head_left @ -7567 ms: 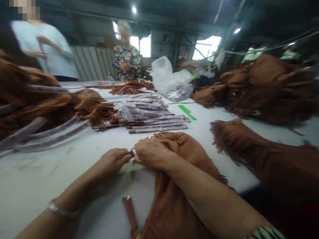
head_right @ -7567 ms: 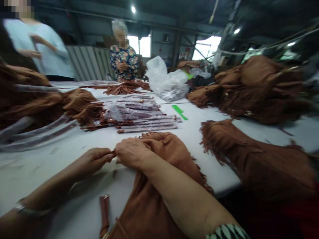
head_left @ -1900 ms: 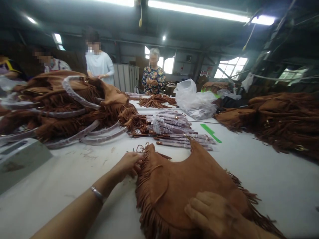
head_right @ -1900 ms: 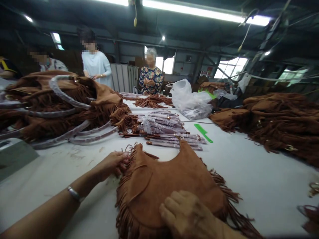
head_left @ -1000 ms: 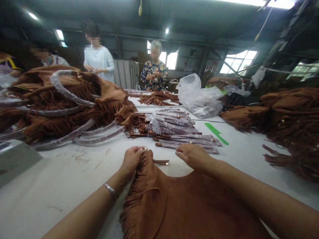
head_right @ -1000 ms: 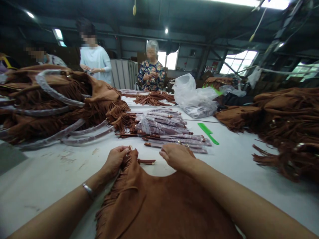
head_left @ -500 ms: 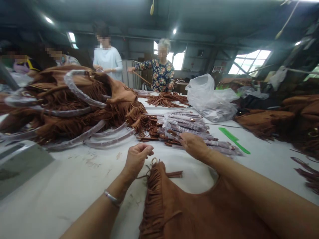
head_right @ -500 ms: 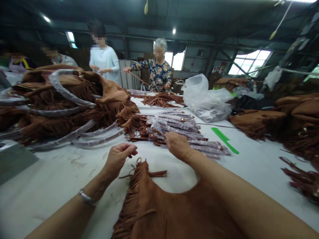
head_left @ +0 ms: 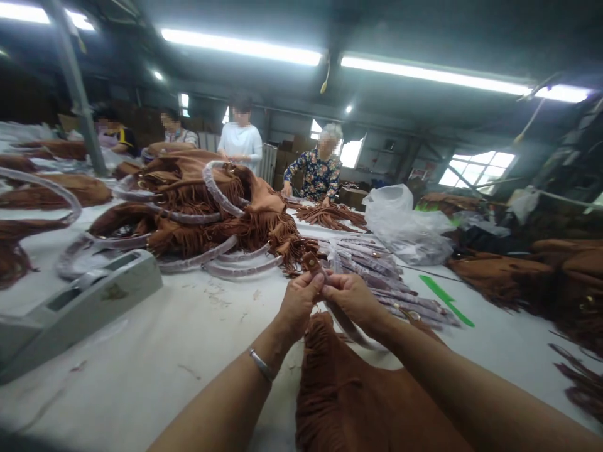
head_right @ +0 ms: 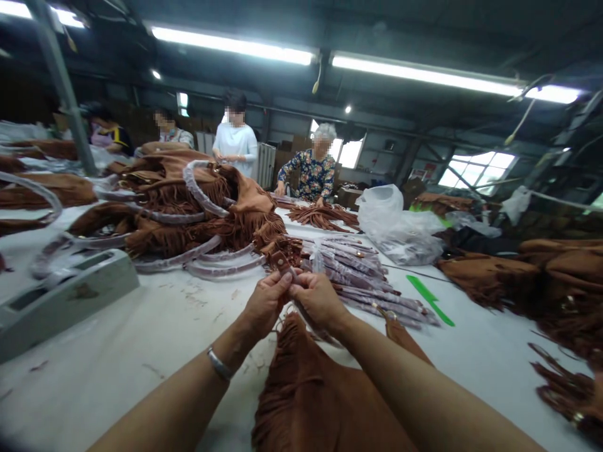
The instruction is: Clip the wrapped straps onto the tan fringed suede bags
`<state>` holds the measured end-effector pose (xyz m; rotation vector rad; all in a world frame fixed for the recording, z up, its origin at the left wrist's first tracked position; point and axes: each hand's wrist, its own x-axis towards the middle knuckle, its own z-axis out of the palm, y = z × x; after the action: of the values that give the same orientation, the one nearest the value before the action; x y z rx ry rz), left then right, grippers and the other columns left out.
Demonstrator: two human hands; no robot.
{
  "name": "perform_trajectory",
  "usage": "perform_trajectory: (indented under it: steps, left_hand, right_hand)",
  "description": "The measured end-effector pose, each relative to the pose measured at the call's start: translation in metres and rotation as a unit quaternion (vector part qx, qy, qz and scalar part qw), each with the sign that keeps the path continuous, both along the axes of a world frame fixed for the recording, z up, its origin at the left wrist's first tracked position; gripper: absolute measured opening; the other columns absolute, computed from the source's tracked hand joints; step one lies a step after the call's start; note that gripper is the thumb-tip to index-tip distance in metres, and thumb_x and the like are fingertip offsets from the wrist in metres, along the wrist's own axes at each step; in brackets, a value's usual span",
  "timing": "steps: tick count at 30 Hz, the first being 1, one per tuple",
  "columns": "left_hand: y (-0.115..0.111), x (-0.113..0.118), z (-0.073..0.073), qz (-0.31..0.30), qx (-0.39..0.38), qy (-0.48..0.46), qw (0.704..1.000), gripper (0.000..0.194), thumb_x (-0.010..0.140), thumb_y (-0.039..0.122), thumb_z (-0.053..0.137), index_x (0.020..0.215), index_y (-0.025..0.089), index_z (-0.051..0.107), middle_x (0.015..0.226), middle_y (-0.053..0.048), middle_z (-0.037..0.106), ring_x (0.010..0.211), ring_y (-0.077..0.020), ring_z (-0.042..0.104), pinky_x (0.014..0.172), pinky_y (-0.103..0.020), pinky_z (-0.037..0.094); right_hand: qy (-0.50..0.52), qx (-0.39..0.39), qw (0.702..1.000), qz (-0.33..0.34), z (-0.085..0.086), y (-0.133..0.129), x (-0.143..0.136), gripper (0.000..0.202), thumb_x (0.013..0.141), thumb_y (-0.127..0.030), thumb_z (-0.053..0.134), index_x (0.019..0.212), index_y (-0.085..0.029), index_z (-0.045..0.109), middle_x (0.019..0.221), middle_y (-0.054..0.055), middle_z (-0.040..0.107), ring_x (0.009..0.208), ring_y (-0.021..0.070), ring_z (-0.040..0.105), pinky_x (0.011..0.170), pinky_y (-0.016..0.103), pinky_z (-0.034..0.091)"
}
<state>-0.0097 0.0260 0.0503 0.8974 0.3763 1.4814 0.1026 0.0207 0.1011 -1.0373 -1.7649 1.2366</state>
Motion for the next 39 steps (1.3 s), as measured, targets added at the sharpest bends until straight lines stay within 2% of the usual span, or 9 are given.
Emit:
perform_trajectory:
  steps: [6,10,13,16,20,25,31,34,39]
  left_hand:
    - [0.000,0.004,0.001,0.013,-0.047,-0.082,0.995,0.029,0.068,0.038,0.069,0.076,0.011,0.062,0.068,-0.004,0.064,0.063,-0.0115,0.059,0.064,-0.022,0.045]
    - [0.000,-0.006,0.003,0.012,-0.095,-0.106,0.990,0.026,0.071,0.038,0.065,0.075,0.015,0.055,0.058,0.000,0.061,0.053,-0.0113,0.057,0.060,-0.025,0.047]
    - [-0.002,-0.018,0.009,0.049,-0.046,-0.025,0.997,0.025,0.077,0.040,0.059,0.075,0.015,0.052,0.048,0.005,0.051,0.039,-0.0062,0.045,0.044,-0.018,0.040]
    - [-0.009,-0.023,0.017,0.099,0.037,0.113,0.988,0.030,0.080,0.044,0.055,0.070,0.015,0.050,0.042,0.007,0.044,0.032,-0.0044,0.035,0.033,-0.015,0.026]
    - [-0.019,-0.018,0.022,0.085,0.088,0.224,0.967,0.035,0.079,0.049,0.054,0.069,0.016,0.049,0.041,0.007,0.042,0.031,-0.0048,0.033,0.030,-0.015,0.023]
    - [-0.026,-0.019,0.023,0.088,0.100,0.255,0.958,0.033,0.080,0.047,0.053,0.068,0.017,0.046,0.044,0.006,0.044,0.033,-0.0049,0.035,0.032,-0.016,0.025]
    - [-0.018,-0.028,0.022,0.138,0.110,0.245,0.953,0.030,0.081,0.042,0.054,0.065,0.018,0.047,0.044,0.006,0.041,0.036,-0.0058,0.035,0.035,-0.018,0.023]
    - [-0.019,-0.044,0.027,0.307,0.137,0.281,0.899,0.030,0.083,0.037,0.053,0.062,0.017,0.048,0.046,0.006,0.040,0.040,-0.0064,0.034,0.039,-0.020,0.025]
    - [-0.029,-0.082,0.040,0.624,0.180,0.377,0.660,0.017,0.085,0.030,0.052,0.080,0.016,0.059,0.069,0.001,0.051,0.067,-0.0127,0.047,0.064,-0.025,0.037]
  right_hand:
    - [-0.093,0.096,0.989,-0.061,-0.015,-0.014,-0.009,0.015,0.070,-0.024,0.054,0.072,-0.011,0.061,0.068,0.002,0.056,0.061,0.0112,0.046,0.058,0.023,0.035]
    - [-0.334,0.224,0.912,-0.078,-0.027,-0.021,-0.010,0.012,0.073,-0.018,0.050,0.074,-0.013,0.060,0.072,0.004,0.057,0.067,0.0148,0.049,0.062,0.027,0.035]
    - [-0.355,0.193,0.914,-0.026,-0.010,-0.019,0.001,0.015,0.075,-0.026,0.052,0.069,-0.015,0.060,0.063,0.001,0.054,0.058,0.0123,0.047,0.054,0.024,0.033]
    - [-0.216,0.154,0.959,-0.099,0.029,-0.011,0.013,0.033,0.082,-0.042,0.045,0.074,-0.014,0.059,0.059,-0.001,0.052,0.049,0.0088,0.042,0.047,0.021,0.031]
    - [-0.180,0.240,0.950,-0.089,0.071,-0.007,0.009,0.031,0.084,-0.040,0.047,0.074,-0.014,0.060,0.057,-0.003,0.049,0.049,0.0068,0.039,0.048,0.020,0.029]
    - [-0.300,0.339,0.887,-0.092,0.069,-0.006,-0.009,0.031,0.083,-0.025,0.050,0.055,-0.013,0.055,0.050,-0.004,0.043,0.051,0.0065,0.035,0.052,0.022,0.023]
    - [-0.311,0.301,0.896,-0.101,0.064,-0.015,-0.017,0.019,0.083,-0.028,0.052,0.079,-0.013,0.063,0.068,0.000,0.058,0.061,0.0091,0.046,0.059,0.021,0.031]
    - [-0.345,0.279,0.891,-0.093,0.057,-0.054,-0.003,0.027,0.082,-0.035,0.054,0.100,-0.016,0.059,0.085,0.003,0.062,0.072,0.0137,0.053,0.064,0.024,0.036]
    - [-0.459,0.154,0.873,0.068,0.002,-0.160,0.041,0.072,0.069,-0.053,0.061,0.129,-0.016,0.045,0.128,0.016,0.048,0.116,0.0315,0.043,0.093,0.042,0.035]
